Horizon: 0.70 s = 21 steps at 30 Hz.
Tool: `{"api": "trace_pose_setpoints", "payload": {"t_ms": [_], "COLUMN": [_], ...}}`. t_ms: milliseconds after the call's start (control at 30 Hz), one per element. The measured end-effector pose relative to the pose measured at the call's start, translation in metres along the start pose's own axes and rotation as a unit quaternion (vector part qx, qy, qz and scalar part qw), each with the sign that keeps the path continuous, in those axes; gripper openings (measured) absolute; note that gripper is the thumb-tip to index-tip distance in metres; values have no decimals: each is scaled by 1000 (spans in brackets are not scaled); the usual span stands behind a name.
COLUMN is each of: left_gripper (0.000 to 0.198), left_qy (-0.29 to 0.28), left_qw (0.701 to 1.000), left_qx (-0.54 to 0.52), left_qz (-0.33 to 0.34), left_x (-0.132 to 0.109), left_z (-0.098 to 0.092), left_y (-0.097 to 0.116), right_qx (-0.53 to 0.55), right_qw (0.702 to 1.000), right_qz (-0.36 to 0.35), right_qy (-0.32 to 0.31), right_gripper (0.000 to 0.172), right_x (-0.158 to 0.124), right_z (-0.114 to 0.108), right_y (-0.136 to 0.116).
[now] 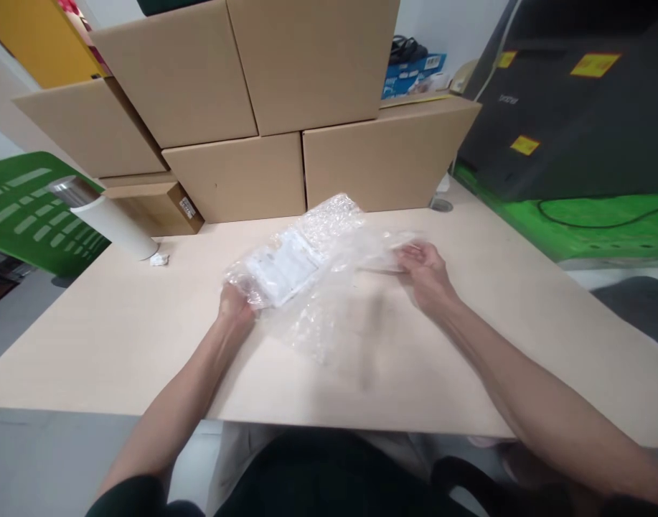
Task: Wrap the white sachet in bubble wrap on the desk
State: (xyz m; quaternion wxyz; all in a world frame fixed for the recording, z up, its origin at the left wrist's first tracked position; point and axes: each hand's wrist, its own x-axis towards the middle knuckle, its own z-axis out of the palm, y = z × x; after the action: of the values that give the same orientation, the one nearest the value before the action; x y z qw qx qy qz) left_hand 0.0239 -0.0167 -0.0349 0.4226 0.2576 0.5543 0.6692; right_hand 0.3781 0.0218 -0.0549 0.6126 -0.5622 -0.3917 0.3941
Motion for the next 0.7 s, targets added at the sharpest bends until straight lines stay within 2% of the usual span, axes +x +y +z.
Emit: {"api": "trace_pose_setpoints", "payload": {"t_ms": [67,100,167,233,267,300,333,367,400,433,500,533,600,667,700], "left_gripper": [62,73,81,67,55,40,25,14,13,21,32,33,32,43,52], "left_qy": [-1,-19,-83,-143,-157,-161,-157,-146,-128,-105,-47,-12,59,117,129], "left_qw": [986,960,870,771,733,708,701,717,752,798,892,925,958,966,965], "left_qx": [125,211,379,499,535,555,556,539,506,457,327,261,160,133,154], "left_qz": [110,182,303,369,390,407,418,417,403,378,309,277,229,189,167], "left_x": [-2,-3,-6,-10,-12,-13,-14,-13,-12,-9,-2,1,8,10,8], "left_z": [-1,-3,-8,-10,-11,-10,-10,-9,-8,-8,-12,-17,-33,-56,-68], "left_y": [3,6,13,20,23,26,29,33,36,40,50,56,64,69,69], "right_qx": [-86,-135,-225,-284,-304,-322,-337,-350,-361,-366,-362,-357,-348,-345,-344], "right_qw": [995,985,940,858,811,770,737,718,712,718,749,769,810,852,872], "right_qz": [-54,-105,-254,-425,-497,-550,-585,-601,-602,-592,-554,-530,-470,-393,-348], "right_qy": [25,32,41,47,44,37,26,16,10,8,15,22,32,32,30], "right_gripper": [73,84,98,98,91,82,72,61,51,42,29,25,22,25,28], "right_x": [2,1,-2,-7,-10,-13,-16,-18,-19,-19,-15,-12,-4,5,9], "right_z": [-4,-6,-10,-12,-13,-12,-12,-11,-11,-11,-12,-13,-17,-21,-23], "right_y": [4,3,-3,-12,-17,-22,-25,-27,-29,-29,-27,-26,-23,-19,-16]}}
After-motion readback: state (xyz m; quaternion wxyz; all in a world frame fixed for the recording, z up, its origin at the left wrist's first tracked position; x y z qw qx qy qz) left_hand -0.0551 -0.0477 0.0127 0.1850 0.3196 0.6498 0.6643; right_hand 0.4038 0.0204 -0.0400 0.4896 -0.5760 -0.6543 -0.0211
